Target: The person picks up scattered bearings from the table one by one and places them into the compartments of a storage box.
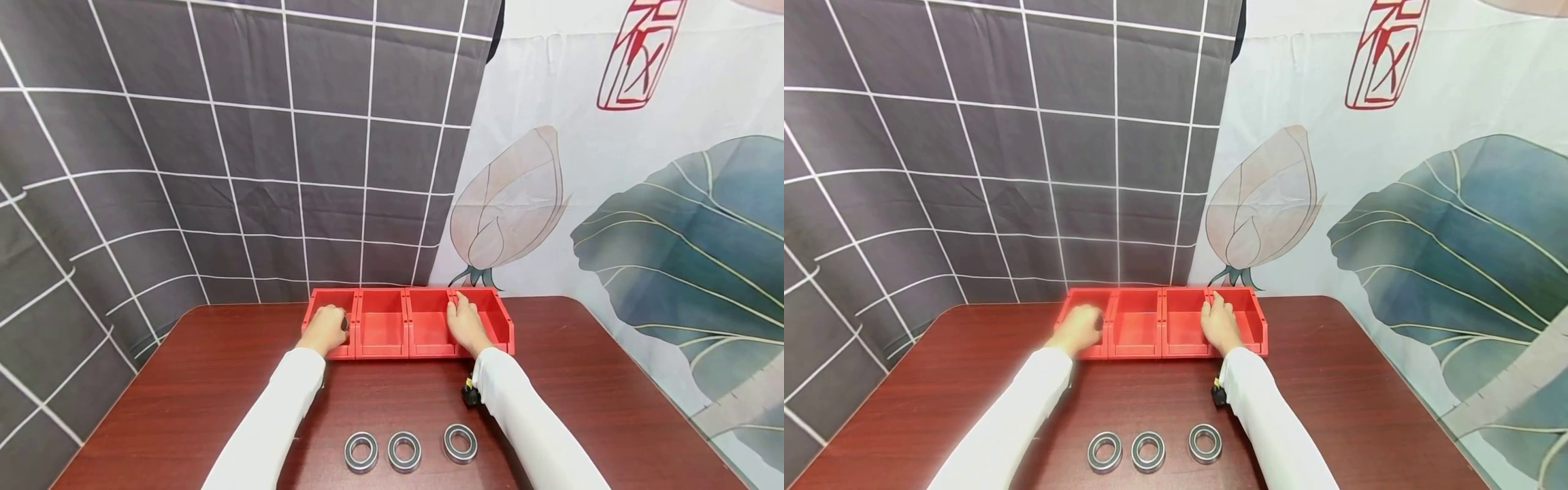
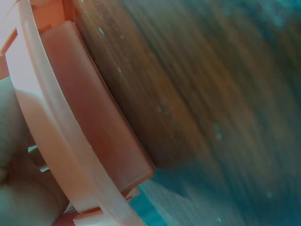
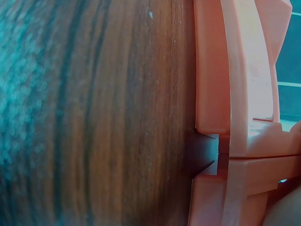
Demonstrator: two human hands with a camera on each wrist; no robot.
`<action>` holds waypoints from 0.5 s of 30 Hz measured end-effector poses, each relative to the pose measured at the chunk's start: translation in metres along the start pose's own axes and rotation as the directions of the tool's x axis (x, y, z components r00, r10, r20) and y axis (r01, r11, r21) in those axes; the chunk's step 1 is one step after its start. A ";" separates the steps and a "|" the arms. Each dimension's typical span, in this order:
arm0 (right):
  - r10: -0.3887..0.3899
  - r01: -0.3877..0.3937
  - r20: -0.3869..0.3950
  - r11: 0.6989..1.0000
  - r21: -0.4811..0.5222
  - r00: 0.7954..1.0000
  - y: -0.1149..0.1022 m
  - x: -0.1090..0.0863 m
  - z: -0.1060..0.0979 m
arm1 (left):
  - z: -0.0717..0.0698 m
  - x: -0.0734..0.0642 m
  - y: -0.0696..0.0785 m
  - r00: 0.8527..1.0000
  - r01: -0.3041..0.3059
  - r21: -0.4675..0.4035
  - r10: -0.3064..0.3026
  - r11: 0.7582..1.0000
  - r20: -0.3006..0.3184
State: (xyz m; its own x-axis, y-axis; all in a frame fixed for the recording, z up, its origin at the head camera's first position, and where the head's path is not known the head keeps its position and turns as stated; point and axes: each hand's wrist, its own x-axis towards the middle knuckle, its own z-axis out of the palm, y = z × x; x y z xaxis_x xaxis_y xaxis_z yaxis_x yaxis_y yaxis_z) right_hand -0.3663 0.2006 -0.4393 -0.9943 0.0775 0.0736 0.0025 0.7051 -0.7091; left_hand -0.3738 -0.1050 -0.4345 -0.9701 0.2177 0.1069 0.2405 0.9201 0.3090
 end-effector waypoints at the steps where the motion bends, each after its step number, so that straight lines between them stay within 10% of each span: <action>1: 0.002 -0.002 0.001 1.000 0.001 1.000 0.000 0.000 0.000 | 0.000 0.001 0.000 1.000 0.002 0.001 -0.002 1.000 0.001; 15: 0.014 -0.014 -0.004 1.000 0.012 1.000 0.001 0.000 0.000 | 0.000 0.001 -0.001 0.999 0.020 -0.060 -0.018 0.998 0.031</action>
State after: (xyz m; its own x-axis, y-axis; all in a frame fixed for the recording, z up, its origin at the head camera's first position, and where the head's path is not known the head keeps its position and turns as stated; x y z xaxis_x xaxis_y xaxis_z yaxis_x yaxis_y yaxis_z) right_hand -0.3666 0.2010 -0.4401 -0.9937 0.0904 0.0660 0.0155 0.6951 -0.7188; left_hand -0.3755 -0.1060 -0.4345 -0.9748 0.2112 0.0723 0.2229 0.9029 0.3675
